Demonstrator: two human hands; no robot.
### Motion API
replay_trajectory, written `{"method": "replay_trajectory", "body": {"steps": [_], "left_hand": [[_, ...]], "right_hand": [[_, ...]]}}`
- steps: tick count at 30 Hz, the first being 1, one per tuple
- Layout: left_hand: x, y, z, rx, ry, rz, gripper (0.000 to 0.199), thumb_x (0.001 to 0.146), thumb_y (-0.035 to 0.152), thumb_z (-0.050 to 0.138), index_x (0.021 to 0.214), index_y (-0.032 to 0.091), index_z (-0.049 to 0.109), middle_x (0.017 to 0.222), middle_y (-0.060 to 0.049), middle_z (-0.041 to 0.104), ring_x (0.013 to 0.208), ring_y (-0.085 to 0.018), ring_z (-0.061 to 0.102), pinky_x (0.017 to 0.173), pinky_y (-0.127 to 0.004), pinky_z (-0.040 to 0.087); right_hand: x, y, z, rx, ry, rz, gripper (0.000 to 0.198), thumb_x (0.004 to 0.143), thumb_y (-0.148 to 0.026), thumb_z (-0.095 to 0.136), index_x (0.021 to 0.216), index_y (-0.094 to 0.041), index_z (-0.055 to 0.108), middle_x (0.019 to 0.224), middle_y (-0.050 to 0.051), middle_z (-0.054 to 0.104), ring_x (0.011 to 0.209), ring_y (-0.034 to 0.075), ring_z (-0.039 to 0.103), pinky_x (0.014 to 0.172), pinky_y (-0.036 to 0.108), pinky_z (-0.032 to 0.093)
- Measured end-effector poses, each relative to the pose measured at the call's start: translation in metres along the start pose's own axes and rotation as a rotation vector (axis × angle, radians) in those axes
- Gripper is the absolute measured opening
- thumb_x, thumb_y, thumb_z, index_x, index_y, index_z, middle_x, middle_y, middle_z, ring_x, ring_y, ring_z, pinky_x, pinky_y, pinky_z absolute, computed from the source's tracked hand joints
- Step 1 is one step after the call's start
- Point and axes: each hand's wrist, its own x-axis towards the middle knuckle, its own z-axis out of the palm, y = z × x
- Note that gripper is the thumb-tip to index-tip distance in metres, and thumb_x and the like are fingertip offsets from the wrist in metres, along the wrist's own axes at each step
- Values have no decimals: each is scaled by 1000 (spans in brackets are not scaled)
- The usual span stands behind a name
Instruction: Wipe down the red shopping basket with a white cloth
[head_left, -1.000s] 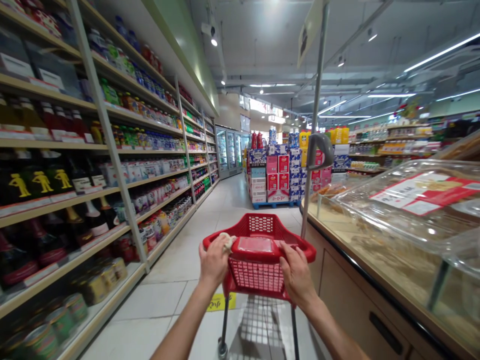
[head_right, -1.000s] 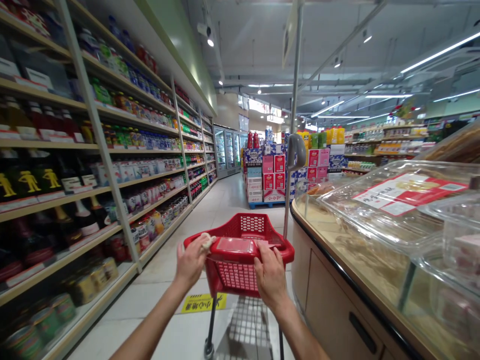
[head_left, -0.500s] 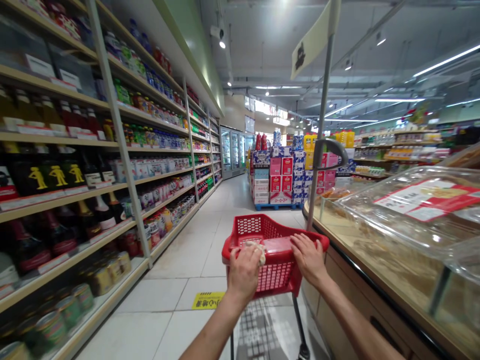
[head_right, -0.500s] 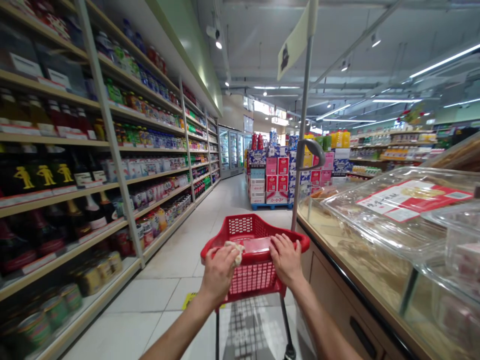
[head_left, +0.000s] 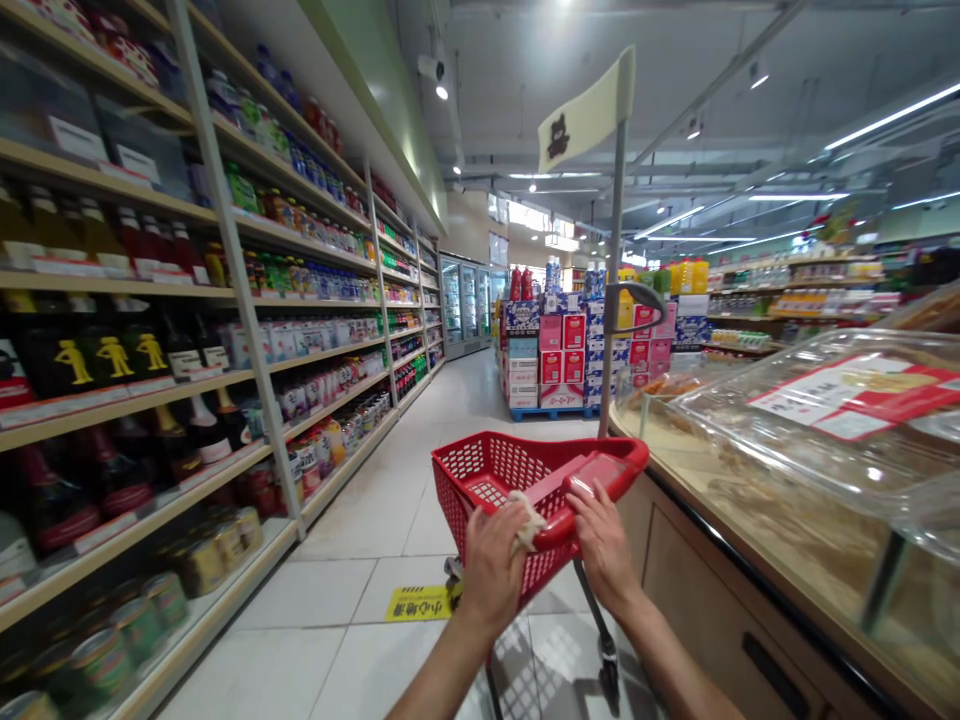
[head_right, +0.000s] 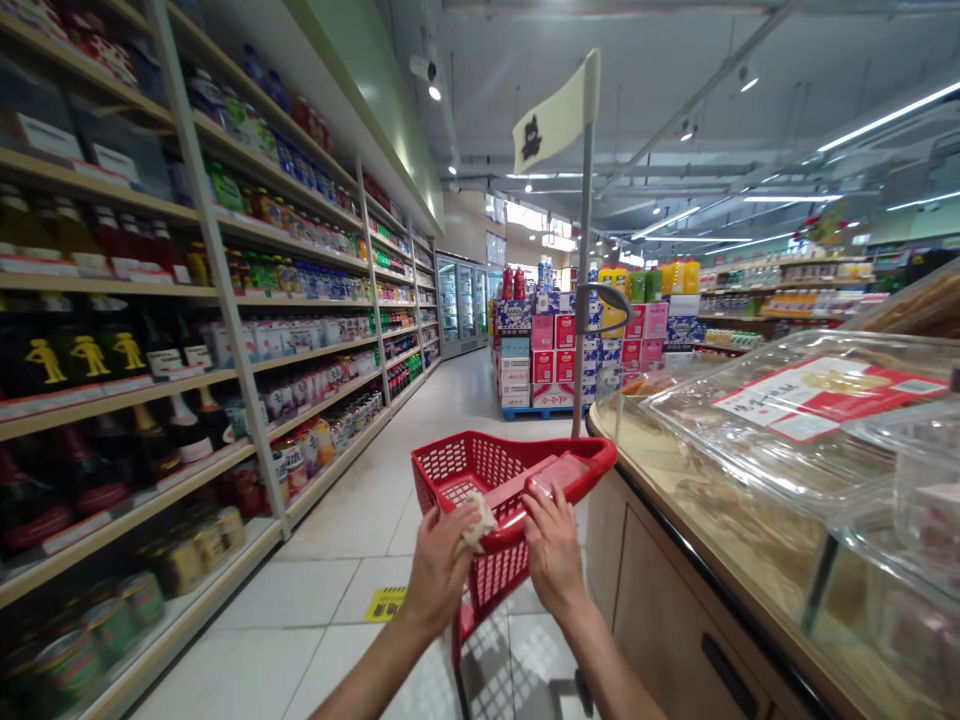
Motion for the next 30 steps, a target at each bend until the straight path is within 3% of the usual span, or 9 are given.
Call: {"method": "replay_trajectory", "body": {"steps": [4, 10, 12, 15, 17, 22, 24, 28, 30], "left_hand": [[16, 20, 15, -62, -55, 190, 27, 82, 22, 40, 105, 26, 53, 111, -3, 61, 106, -15, 52, 102, -46, 21], [14, -18, 17, -29, -33, -193, 28, 82, 20, 37, 102, 27, 55, 110, -3, 61, 102, -17, 54, 97, -53, 26], [10, -9, 20, -56, -30, -131, 27, 82, 20, 38, 102, 27, 55, 110, -3, 61, 103, -17, 54, 98, -51, 25], [8, 13, 27, -96, -36, 111, 27, 82, 22, 39, 103, 26, 55, 110, -3, 61, 104, -15, 53, 103, -47, 19], [6, 11, 28, -95, -47, 197, 28, 81, 23, 40, 104, 25, 55, 110, -4, 61, 104, -16, 53, 104, -47, 16], [-6, -23, 36, 17, -18, -62, 31, 80, 14, 36, 105, 22, 54, 114, -8, 59, 107, -18, 52, 98, -54, 21], [-9, -14, 45, 27, -19, -5, 32, 81, 15, 37, 107, 23, 52, 118, -7, 56, 111, -18, 49, 99, -53, 20], [-7, 17, 61, 18, -14, 278, 34, 82, 20, 40, 113, 28, 49, 120, -2, 55, 116, -15, 44, 105, -48, 11], [-5, 11, 63, 49, 6, 208, 32, 82, 20, 40, 112, 27, 51, 118, -3, 57, 112, -16, 47, 105, -48, 11]], "right_hand": [[-2, 0, -12, 106, 8, -27, 38, 87, -33, 30, 98, -18, 63, 111, 7, 59, 121, 22, 37, 95, 46, 37], [-12, -1, -27, 4, -15, -8, 35, 85, -35, 35, 106, -20, 59, 119, 7, 54, 118, 25, 40, 96, 51, 34], [-16, -9, -25, 35, -16, -24, 32, 84, -34, 38, 103, -20, 60, 117, 7, 55, 119, 25, 39, 96, 50, 34], [-17, -17, -26, 124, -6, 6, 29, 84, -32, 37, 88, -21, 64, 106, 6, 61, 117, 24, 41, 96, 48, 35], [-16, -17, -31, 178, 8, 58, 30, 84, -31, 36, 80, -21, 65, 101, 6, 63, 114, 24, 44, 95, 46, 36], [-14, -1, -49, 279, 54, 114, 26, 81, -33, 41, 71, -20, 63, 96, 8, 64, 113, 26, 45, 92, 45, 39], [-11, 10, -54, 301, 78, 117, 26, 80, -33, 43, 68, -20, 62, 93, 8, 65, 112, 25, 46, 92, 44, 39], [-1, 29, -64, 221, 61, 99, 28, 79, -34, 43, 63, -20, 61, 93, 9, 66, 109, 25, 49, 90, 44, 39], [3, 28, -69, 85, 38, 84, 28, 79, -35, 43, 64, -21, 62, 93, 7, 66, 104, 26, 52, 92, 49, 34]]}}
